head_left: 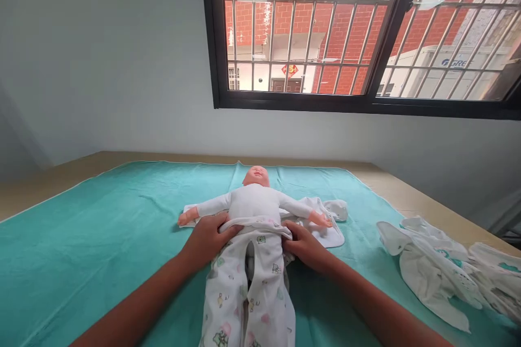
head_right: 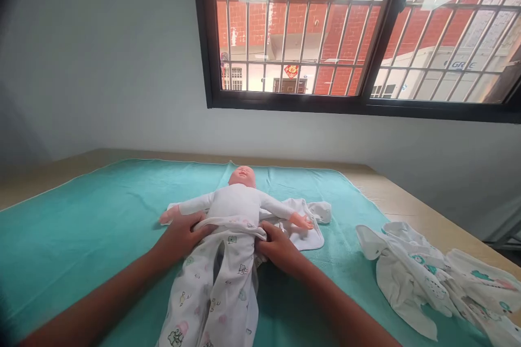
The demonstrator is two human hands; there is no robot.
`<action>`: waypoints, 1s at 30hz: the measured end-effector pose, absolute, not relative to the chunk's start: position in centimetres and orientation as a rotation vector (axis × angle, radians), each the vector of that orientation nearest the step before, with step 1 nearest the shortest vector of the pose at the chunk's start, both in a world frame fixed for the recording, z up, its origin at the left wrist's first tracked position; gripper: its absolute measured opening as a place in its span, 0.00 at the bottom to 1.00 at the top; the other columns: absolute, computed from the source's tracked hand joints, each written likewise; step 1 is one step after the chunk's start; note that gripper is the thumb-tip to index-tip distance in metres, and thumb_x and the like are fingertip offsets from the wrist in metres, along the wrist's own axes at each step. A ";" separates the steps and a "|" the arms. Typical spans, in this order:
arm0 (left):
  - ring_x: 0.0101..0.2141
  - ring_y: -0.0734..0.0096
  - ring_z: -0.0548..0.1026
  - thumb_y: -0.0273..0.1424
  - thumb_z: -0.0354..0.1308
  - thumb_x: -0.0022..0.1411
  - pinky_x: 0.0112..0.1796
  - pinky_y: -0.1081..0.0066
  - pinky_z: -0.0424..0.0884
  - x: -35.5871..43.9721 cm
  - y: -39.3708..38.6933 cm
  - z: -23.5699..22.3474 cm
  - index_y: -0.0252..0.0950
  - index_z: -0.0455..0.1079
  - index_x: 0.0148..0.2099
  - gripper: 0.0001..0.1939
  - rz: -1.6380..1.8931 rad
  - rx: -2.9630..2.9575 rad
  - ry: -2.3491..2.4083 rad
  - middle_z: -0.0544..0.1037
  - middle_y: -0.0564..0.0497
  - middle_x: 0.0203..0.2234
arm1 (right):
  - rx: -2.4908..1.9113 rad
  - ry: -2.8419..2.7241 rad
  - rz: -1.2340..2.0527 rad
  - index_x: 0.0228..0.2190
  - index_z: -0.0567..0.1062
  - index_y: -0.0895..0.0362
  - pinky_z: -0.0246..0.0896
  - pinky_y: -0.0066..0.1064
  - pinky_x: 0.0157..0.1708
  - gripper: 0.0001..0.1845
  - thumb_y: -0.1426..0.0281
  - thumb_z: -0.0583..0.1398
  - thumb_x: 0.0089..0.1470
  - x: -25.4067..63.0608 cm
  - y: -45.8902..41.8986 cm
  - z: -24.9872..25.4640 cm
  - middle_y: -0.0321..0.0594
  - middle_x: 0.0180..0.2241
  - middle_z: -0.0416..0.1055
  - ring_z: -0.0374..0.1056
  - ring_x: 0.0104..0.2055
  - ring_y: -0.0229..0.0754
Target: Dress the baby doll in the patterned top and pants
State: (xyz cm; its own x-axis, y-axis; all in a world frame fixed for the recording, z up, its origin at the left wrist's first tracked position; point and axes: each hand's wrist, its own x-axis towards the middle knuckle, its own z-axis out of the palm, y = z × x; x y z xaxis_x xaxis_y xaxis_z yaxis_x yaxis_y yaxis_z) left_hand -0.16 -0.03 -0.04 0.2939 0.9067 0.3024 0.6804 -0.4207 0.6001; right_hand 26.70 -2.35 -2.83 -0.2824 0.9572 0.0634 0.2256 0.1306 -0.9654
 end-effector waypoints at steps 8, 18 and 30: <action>0.38 0.65 0.69 0.50 0.59 0.56 0.38 0.71 0.66 -2.8 -2.0 -1.4 0.38 0.64 0.45 0.23 0.759 2.071 1.004 0.72 0.51 0.39 | -1.070 -1.843 1.351 0.48 0.66 0.55 0.60 0.36 0.47 0.33 0.61 0.70 0.42 27.8 -5.0 -0.8 0.40 0.46 0.69 0.63 0.48 0.48; 0.29 0.73 0.64 0.36 0.61 0.55 0.30 0.74 0.60 -2.6 -3.3 -0.5 0.36 0.60 0.27 0.14 0.738 2.197 1.054 0.67 0.56 0.27 | -1.213 -2.242 0.538 0.20 0.55 0.55 0.44 0.28 0.28 0.13 0.79 0.56 0.40 25.2 -7.9 -2.5 0.33 0.24 0.61 0.54 0.28 0.36; 0.26 0.75 0.64 0.34 0.58 0.57 0.27 0.76 0.56 -2.7 -3.8 0.8 0.33 0.69 0.28 0.10 0.600 1.999 1.100 0.68 0.57 0.21 | -1.113 -1.809 1.260 0.28 0.70 0.58 0.52 0.25 0.31 0.08 0.77 0.53 0.44 24.1 -8.5 -0.8 0.32 0.27 0.64 0.56 0.31 0.36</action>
